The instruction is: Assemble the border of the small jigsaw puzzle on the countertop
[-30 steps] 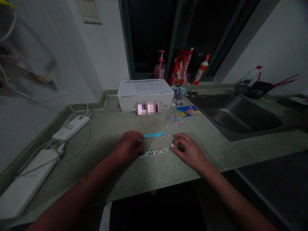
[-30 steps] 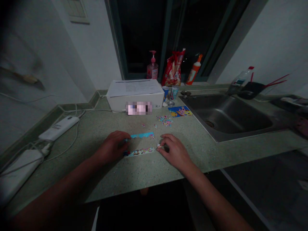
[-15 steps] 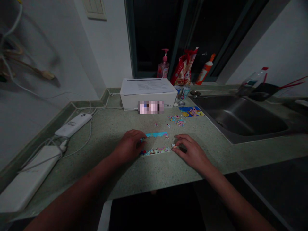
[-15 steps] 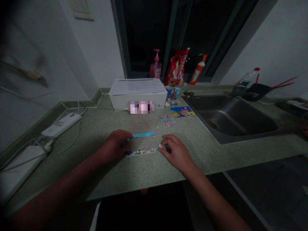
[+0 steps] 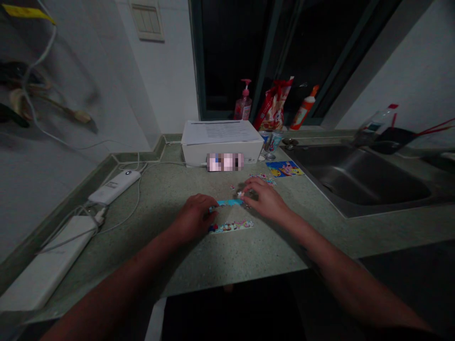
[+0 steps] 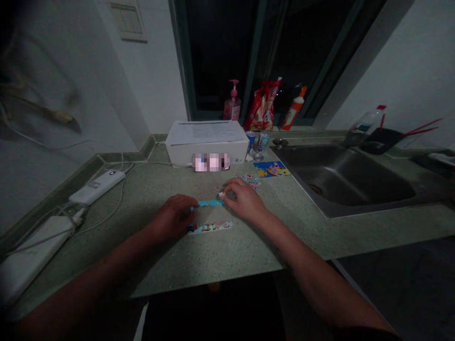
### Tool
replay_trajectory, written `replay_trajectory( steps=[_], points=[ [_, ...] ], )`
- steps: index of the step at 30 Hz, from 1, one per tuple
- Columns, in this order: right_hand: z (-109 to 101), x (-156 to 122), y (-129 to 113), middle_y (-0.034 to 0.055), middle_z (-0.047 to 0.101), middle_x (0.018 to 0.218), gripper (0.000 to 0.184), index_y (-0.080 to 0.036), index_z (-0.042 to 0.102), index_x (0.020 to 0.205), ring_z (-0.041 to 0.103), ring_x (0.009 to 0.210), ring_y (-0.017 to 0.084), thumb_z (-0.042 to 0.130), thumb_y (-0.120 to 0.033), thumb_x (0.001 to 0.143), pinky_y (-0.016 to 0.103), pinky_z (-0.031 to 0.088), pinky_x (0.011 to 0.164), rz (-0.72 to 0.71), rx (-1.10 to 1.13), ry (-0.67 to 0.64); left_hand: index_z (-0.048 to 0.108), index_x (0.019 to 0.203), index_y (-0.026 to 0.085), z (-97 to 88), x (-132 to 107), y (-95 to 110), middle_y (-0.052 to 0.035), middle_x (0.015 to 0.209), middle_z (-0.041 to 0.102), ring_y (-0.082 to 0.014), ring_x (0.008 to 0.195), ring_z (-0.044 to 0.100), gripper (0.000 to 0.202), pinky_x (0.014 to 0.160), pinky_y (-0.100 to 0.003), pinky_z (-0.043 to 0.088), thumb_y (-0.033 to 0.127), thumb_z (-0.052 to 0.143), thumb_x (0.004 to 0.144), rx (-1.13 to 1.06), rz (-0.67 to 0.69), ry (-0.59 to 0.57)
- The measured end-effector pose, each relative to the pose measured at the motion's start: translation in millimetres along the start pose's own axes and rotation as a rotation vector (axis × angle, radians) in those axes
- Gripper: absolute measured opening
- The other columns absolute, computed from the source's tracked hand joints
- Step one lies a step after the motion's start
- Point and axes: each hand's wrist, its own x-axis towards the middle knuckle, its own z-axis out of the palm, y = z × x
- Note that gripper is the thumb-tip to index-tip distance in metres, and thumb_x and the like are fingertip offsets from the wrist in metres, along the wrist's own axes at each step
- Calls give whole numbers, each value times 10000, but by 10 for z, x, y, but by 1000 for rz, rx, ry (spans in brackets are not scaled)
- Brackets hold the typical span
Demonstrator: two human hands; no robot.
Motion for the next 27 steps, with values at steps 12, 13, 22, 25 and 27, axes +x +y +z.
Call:
replay_trajectory(
  steps=[12, 13, 22, 25, 27],
  points=[
    [402, 530, 153, 169, 682, 1354, 266, -172, 786, 1247, 671, 1250, 303, 745, -299, 1017, 458, 515, 1117, -32, -141, -188, 728, 1123, 238, -3, -10, 3, -90, 1153, 791, -303, 1100, 714, 219, 1022, -537, 558, 148, 662, 935, 7, -4, 6],
    [364, 522, 188, 169, 680, 1360, 264, -177, 787, 1263, 669, 1260, 304, 725, -267, 1023, 467, 512, 1127, -29, -150, -193, 727, 1123, 233, -2, -14, 6, -95, 1155, 790, -307, 1100, 714, 211, 1019, -542, 559, 153, 659, 940, 8, 2, 3],
    [302, 603, 292, 153, 691, 1334, 149, -203, 811, 1101, 670, 1257, 299, 761, -195, 961, 467, 511, 1127, -9, -125, -228, 731, 1139, 245, 2, -15, -20, -97, 1172, 787, -308, 1118, 713, 221, 1028, -551, 557, 160, 668, 945, -9, 5, 13],
    [299, 601, 258, 137, 709, 1252, 143, -194, 779, 1060, 678, 1193, 279, 774, -160, 920, 418, 523, 1064, -13, -104, -206, 732, 1130, 250, -16, -12, -12, -95, 1171, 787, -305, 1106, 713, 219, 1016, -547, 560, 160, 669, 941, -3, -2, 8],
    [291, 577, 219, 110, 729, 1161, 141, -194, 760, 1046, 695, 1083, 250, 747, -133, 920, 374, 527, 984, 9, -97, -190, 731, 1130, 252, -18, -11, -11, -94, 1178, 788, -304, 1110, 713, 220, 1017, -548, 560, 159, 661, 943, 0, -1, 7]
  ],
)
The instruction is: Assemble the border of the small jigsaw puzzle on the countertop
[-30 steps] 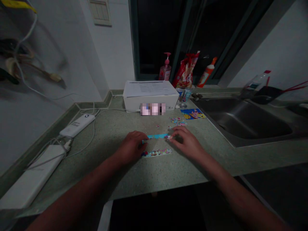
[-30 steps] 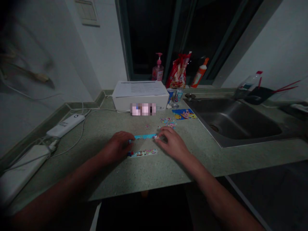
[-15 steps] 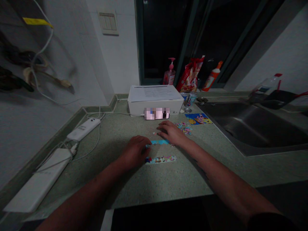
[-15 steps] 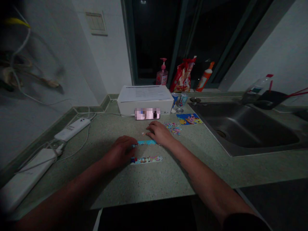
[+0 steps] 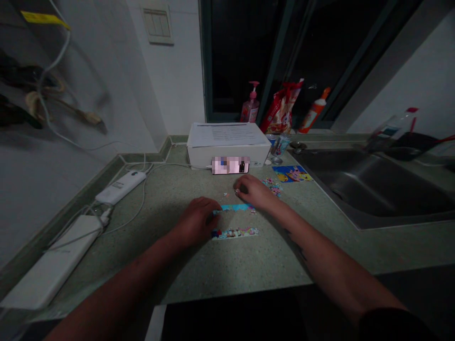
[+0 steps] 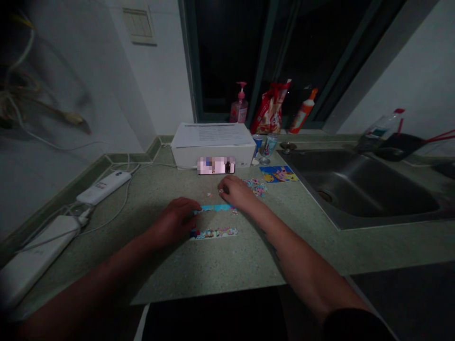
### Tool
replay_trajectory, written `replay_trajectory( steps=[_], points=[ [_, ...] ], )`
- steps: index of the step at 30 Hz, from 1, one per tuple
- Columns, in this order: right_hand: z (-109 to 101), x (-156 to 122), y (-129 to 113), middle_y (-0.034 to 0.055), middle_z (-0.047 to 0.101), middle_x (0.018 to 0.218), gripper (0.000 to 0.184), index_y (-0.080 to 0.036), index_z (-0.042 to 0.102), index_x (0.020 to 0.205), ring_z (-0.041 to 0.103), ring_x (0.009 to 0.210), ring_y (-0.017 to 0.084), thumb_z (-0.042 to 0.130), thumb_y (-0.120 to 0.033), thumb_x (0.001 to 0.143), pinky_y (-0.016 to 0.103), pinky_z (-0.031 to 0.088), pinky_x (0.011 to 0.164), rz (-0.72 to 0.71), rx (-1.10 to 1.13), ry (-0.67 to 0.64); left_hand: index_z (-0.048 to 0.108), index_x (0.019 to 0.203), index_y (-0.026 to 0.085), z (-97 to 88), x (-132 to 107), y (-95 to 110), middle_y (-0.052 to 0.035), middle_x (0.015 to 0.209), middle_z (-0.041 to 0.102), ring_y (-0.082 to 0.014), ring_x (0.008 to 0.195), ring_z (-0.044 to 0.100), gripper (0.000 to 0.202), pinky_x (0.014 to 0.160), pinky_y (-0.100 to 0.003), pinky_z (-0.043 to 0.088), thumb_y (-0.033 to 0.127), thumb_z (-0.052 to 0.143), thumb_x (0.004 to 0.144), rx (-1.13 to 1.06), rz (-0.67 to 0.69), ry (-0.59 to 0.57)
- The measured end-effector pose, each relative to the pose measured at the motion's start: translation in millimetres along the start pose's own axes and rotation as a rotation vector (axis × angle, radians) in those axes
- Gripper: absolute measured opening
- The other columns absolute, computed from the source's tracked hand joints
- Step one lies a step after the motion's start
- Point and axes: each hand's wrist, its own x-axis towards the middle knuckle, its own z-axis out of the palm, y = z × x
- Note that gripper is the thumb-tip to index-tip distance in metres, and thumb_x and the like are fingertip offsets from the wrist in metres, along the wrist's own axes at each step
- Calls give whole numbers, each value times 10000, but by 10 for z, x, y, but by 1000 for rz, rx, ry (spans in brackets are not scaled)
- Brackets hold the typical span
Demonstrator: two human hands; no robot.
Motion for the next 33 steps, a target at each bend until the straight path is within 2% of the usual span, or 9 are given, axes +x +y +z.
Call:
replay_trajectory(
  steps=[6, 10, 14, 18, 23, 33],
  points=[
    [-86, -158, -101, 33, 758, 890, 68, -216, 739, 956, 674, 808, 196, 702, -159, 949, 306, 474, 749, 135, 127, 46, 726, 1140, 230, 17, -2, -31, -107, 1158, 792, -310, 1096, 716, 222, 999, -547, 559, 163, 648, 944, 5, 21, 2],
    [-253, -463, -117, 41, 776, 922, 67, -225, 741, 984, 693, 799, 196, 687, -260, 964, 320, 516, 739, 163, 385, 89, 727, 1143, 242, -10, -17, 15, -83, 1168, 797, -291, 1114, 716, 209, 1019, -519, 542, 181, 669, 953, -36, 109, -41],
    [-347, -930, -96, 33, 769, 886, 103, -244, 756, 959, 697, 789, 198, 704, -332, 950, 328, 554, 715, 203, 552, -44, 751, 1164, 271, -32, -35, 149, -44, 1202, 807, -253, 1145, 723, 180, 1079, -483, 509, 226, 651, 1021, -112, 286, -144],
    [-317, -1245, -66, 46, 795, 934, 83, -256, 761, 943, 720, 843, 202, 697, -308, 946, 340, 589, 763, 234, 603, -121, 761, 1209, 285, -34, -45, 267, -28, 1221, 814, -236, 1152, 725, 200, 1082, -451, 504, 259, 627, 1062, -133, 366, -222],
    [-231, -1312, -62, 37, 789, 904, 92, -253, 755, 922, 712, 810, 193, 679, -302, 942, 335, 589, 751, 252, 614, -120, 756, 1171, 257, -29, -52, 285, -26, 1178, 822, -240, 1106, 729, 156, 1051, -442, 510, 246, 659, 1049, -120, 402, -255],
    [-148, -1302, -77, 23, 775, 856, 88, -262, 756, 892, 691, 761, 190, 675, -261, 924, 329, 575, 709, 254, 572, -126, 746, 1162, 279, -18, -59, 267, -26, 1162, 819, -240, 1100, 730, 161, 1047, -448, 524, 272, 631, 1049, -118, 393, -259]
  ],
)
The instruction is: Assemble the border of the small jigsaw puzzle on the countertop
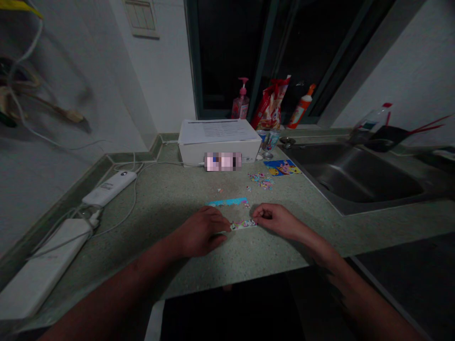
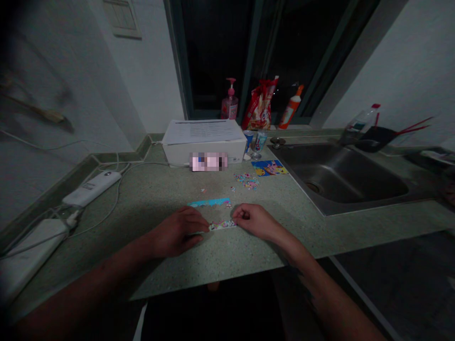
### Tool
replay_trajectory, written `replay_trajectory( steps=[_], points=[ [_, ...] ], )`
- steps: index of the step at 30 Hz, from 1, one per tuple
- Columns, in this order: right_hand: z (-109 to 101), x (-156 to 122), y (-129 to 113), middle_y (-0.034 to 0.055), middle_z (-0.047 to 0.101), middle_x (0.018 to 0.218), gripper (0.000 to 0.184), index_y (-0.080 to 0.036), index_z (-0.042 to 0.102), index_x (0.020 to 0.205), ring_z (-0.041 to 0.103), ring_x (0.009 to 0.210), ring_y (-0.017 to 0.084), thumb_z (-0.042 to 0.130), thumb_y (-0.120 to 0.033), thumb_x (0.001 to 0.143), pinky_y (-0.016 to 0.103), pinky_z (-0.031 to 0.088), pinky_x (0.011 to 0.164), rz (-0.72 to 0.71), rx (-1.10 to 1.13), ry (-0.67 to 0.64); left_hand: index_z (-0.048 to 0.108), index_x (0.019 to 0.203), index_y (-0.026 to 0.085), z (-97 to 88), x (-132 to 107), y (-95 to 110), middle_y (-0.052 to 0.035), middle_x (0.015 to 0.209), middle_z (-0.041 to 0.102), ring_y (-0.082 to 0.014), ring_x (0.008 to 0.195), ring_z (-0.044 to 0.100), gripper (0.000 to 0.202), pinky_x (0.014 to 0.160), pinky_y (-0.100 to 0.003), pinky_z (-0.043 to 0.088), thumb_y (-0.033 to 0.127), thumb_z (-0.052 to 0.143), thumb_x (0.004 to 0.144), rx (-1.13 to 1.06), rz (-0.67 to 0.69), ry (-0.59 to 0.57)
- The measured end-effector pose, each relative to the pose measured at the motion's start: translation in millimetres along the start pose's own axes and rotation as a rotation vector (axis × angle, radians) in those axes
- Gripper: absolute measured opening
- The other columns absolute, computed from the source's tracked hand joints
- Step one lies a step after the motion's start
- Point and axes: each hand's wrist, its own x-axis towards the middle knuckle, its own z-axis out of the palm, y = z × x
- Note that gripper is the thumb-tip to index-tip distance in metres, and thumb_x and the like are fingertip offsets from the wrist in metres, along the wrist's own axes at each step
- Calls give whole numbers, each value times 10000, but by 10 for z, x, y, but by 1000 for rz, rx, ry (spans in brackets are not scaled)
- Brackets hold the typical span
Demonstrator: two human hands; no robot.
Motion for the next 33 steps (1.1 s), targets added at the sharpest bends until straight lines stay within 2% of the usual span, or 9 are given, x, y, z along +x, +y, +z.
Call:
replay_trajectory(
  steps=[6, 14, 22, 30, 33],
  points=[
    [35, 4, -58, 23, 769, 849, 114, -265, 758, 894, 680, 746, 185, 659, -213, 913, 322, 565, 696, 0, -28, 41, 745, 1172, 275, -21, 4, 15, -38, 1162, 817, -255, 1106, 724, 180, 1057, -467, 518, 273, 614, 1048, -28, -19, -23],
    [69, -26, -81, 24, 755, 840, 62, -248, 756, 911, 671, 740, 185, 698, -227, 912, 323, 539, 687, -1, -60, 89, 744, 1183, 266, -11, -4, 6, -37, 1188, 815, -252, 1119, 723, 183, 1069, -462, 510, 274, 621, 1048, -26, -16, -14],
    [63, -57, -168, 36, 758, 908, 145, -258, 806, 914, 675, 798, 189, 688, -177, 936, 333, 516, 739, -82, -196, 54, 742, 1192, 267, -14, 4, 9, -44, 1176, 815, -247, 1108, 722, 199, 1054, -453, 521, 302, 598, 1059, -27, -12, -10],
    [41, -77, -111, 53, 757, 944, 143, -256, 817, 996, 669, 828, 196, 684, -213, 968, 348, 522, 773, -95, -179, 68, 745, 1179, 257, 16, -2, -16, -43, 1182, 817, -243, 1095, 730, 193, 1035, -452, 540, 296, 606, 1052, -52, 21, 27],
    [8, -59, -98, 64, 761, 972, 146, -260, 814, 1022, 679, 847, 207, 670, -267, 994, 361, 539, 787, -92, -155, 120, 742, 1185, 259, 14, -8, -21, -42, 1183, 817, -239, 1108, 737, 192, 1047, -450, 538, 268, 616, 1041, -60, 15, 60]
  ],
)
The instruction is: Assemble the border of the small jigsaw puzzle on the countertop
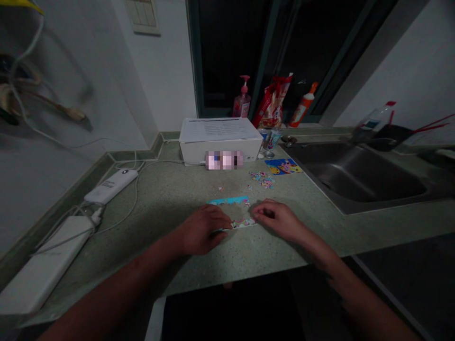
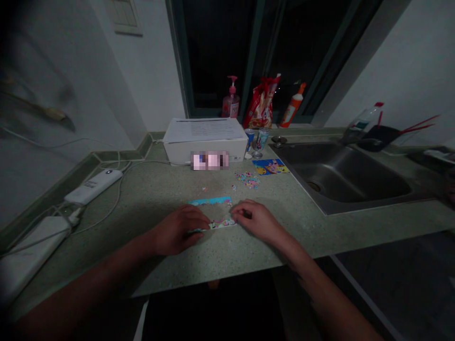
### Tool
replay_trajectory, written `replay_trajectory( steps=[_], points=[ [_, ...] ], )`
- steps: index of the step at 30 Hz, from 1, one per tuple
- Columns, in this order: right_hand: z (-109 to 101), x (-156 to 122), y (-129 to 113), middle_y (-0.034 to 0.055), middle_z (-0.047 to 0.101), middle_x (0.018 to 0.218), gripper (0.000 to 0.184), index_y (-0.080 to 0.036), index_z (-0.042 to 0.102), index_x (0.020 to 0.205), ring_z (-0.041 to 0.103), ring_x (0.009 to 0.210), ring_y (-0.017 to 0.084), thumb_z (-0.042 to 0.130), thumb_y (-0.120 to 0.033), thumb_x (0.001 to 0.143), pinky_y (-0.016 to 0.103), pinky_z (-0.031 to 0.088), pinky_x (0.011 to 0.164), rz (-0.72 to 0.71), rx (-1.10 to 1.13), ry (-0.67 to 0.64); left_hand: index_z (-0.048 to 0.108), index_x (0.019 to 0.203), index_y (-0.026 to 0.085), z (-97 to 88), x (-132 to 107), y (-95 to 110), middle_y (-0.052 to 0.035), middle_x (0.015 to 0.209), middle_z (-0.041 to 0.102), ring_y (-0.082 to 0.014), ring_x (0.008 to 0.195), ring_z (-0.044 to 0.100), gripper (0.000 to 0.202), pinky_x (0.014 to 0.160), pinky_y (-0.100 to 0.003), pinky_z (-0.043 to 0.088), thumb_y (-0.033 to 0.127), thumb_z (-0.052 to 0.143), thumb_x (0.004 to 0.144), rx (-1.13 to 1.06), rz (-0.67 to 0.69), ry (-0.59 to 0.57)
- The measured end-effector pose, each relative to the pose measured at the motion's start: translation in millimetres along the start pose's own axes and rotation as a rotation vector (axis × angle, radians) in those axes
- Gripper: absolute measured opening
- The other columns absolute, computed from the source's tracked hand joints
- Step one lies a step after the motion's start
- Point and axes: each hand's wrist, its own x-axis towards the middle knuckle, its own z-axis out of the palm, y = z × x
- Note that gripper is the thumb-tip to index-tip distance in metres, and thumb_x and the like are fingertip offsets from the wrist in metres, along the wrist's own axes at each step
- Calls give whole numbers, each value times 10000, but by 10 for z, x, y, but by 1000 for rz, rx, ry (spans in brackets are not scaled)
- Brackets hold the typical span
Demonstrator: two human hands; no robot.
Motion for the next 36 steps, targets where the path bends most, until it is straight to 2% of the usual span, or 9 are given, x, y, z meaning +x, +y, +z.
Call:
replay_trajectory(
  steps=[4, 7, 11, 15, 19, 22, 26, 33, 36],
  points=[
    [-130, 154, 39, 83, 781, 1034, 167, -266, 813, 1051, 702, 885, 228, 654, -304, 1016, 385, 555, 828, 1, -52, 86, 747, 1133, 252, -4, -16, -42, -41, 1130, 820, -235, 1068, 748, 163, 1024, -454, 538, 235, 618, 1035, 38, -27, 99],
    [-278, 395, 59, 89, 791, 1033, 188, -258, 821, 1055, 701, 849, 228, 637, -279, 1027, 377, 549, 811, -18, -181, 103, 751, 1095, 232, -12, -28, -102, -53, 1099, 821, -243, 1023, 752, 148, 987, -463, 550, 216, 617, 1032, 106, -82, 176],
    [-431, 811, 62, 93, 813, 1110, 190, -231, 828, 1086, 740, 956, 243, 669, -190, 991, 348, 541, 847, 27, -392, 40, 755, 1074, 220, -39, -38, -169, -73, 1050, 816, -261, 996, 749, 158, 943, -466, 567, 193, 607, 1024, 195, -191, 239],
    [-420, 1082, 96, 106, 824, 1133, 197, -225, 840, 1077, 752, 995, 257, 680, -165, 978, 329, 531, 855, 87, -588, 23, 763, 1052, 230, -65, -56, -229, -75, 1052, 819, -268, 989, 753, 181, 939, -474, 580, 152, 613, 986, 229, -280, 287],
    [-332, 1069, 177, 107, 819, 1112, 232, -225, 846, 1063, 749, 1005, 257, 636, -162, 989, 332, 534, 886, 54, -593, 15, 780, 1060, 257, -88, -86, -280, -78, 1058, 826, -290, 991, 762, 200, 932, -501, 590, 167, 622, 976, 263, -356, 316],
    [-308, 991, 225, 120, 806, 1136, 251, -212, 832, 1119, 736, 1036, 267, 624, -160, 990, 371, 542, 945, 20, -577, -21, 791, 1064, 277, -100, -96, -282, -76, 1068, 828, -291, 991, 767, 218, 934, -506, 597, 186, 611, 982, 276, -372, 320],
    [-304, 944, 237, 126, 797, 1095, 215, -215, 805, 1173, 712, 1113, 295, 673, -248, 1006, 421, 540, 1004, 16, -553, -49, 798, 1071, 279, -101, -90, -257, -75, 1078, 830, -291, 1017, 770, 217, 968, -519, 600, 210, 609, 990, 255, -376, 318],
    [-261, 951, 214, 120, 783, 1078, 119, -218, 773, 1073, 711, 1063, 280, 690, -234, 989, 407, 525, 979, 30, -516, -20, 798, 1097, 259, -107, -81, -236, -92, 1107, 827, -303, 1058, 759, 239, 987, -541, 591, 223, 586, 992, 237, -378, 263],
    [-259, 945, 223, 96, 784, 1020, 89, -225, 756, 1014, 723, 967, 253, 700, -199, 950, 367, 527, 870, 38, -433, -2, 787, 1099, 256, -107, -79, -233, -87, 1110, 829, -294, 1060, 757, 237, 993, -535, 584, 210, 582, 991, 246, -376, 258]
  ],
)
